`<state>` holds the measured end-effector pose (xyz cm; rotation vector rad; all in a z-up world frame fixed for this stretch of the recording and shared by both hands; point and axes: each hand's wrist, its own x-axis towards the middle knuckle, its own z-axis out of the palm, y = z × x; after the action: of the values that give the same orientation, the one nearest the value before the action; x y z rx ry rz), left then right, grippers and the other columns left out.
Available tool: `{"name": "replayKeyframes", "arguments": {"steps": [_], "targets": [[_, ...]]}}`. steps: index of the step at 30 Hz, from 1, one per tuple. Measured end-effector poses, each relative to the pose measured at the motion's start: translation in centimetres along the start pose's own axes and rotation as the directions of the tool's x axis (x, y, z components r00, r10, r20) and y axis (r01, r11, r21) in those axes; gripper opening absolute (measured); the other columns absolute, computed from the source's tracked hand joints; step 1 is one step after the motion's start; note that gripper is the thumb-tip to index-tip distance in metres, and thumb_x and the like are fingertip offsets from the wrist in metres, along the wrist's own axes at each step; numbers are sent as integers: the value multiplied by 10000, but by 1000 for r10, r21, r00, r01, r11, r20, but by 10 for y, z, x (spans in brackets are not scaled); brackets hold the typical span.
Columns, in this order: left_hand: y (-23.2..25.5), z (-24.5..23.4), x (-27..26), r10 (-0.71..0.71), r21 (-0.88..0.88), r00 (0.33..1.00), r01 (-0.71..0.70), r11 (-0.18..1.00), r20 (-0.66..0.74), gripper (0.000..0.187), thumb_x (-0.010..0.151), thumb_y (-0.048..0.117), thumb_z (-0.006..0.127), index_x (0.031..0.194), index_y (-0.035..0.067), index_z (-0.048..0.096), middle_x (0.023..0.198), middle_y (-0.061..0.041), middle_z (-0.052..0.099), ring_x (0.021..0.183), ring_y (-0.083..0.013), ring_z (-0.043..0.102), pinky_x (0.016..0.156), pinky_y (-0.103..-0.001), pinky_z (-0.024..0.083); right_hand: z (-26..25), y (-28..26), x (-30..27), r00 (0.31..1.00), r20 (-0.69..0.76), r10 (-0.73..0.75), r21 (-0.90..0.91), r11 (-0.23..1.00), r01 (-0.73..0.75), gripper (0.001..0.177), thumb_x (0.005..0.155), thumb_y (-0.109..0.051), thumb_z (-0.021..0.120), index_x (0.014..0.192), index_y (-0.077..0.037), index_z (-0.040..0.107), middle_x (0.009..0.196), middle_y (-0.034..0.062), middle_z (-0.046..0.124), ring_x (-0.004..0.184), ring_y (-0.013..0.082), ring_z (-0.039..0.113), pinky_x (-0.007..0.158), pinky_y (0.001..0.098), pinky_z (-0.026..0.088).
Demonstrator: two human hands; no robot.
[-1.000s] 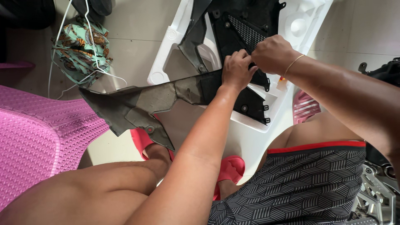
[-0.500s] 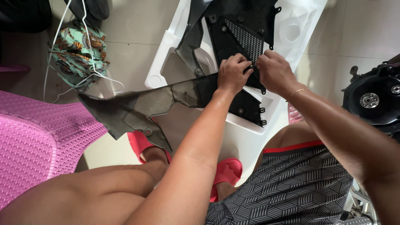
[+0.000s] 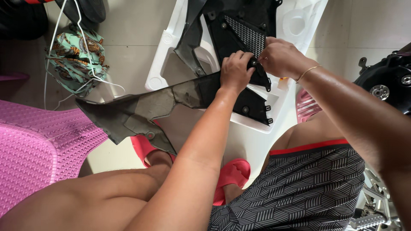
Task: The person handles motorcycle body panels and a black plastic part, then uses a screwdriver to fasten screws into the part while working in a cluttered indoor space.
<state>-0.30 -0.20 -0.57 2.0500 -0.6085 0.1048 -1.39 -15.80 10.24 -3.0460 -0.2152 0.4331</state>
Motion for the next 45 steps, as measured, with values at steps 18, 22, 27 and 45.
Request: {"name": "replayKeyframes", "arguments": {"steps": [18,22,27,45], "targets": [[5,7,3,3,128,997,-13,992,78,306,750,192,823,1000,107,669,1057,-37,634,1060,-249,601,937,-429,454,13,-23,5,956,161,243,-293,937,-189,153,892,-129,629,875,-49,758,909,191,725,867,354,736,794,452,574],[4,12,5,-7,116,999,3,993,36,270,789,195,831,991,112,674,1069,-56,623,1075,-263,592,943,-427,456,14,-19,4,978,95,186,-300,942,-150,285,949,-255,617,824,-52,773,895,154,727,876,335,702,801,453,546],[2,8,4,3,78,999,-6,997,38,315,734,181,850,997,123,685,1037,-37,638,1045,-255,608,933,-422,467,19,-10,-8,962,-202,-184,-307,944,116,113,828,-155,660,818,-96,755,938,85,702,920,280,683,829,423,542],[3,-4,4,-30,11,998,29,1000,59,241,769,215,848,935,134,693,998,-10,647,1023,-240,622,918,-419,470,-9,5,9,782,503,369,472,641,-605,297,993,-173,497,1163,-48,706,964,29,744,639,191,624,636,406,639]]}}
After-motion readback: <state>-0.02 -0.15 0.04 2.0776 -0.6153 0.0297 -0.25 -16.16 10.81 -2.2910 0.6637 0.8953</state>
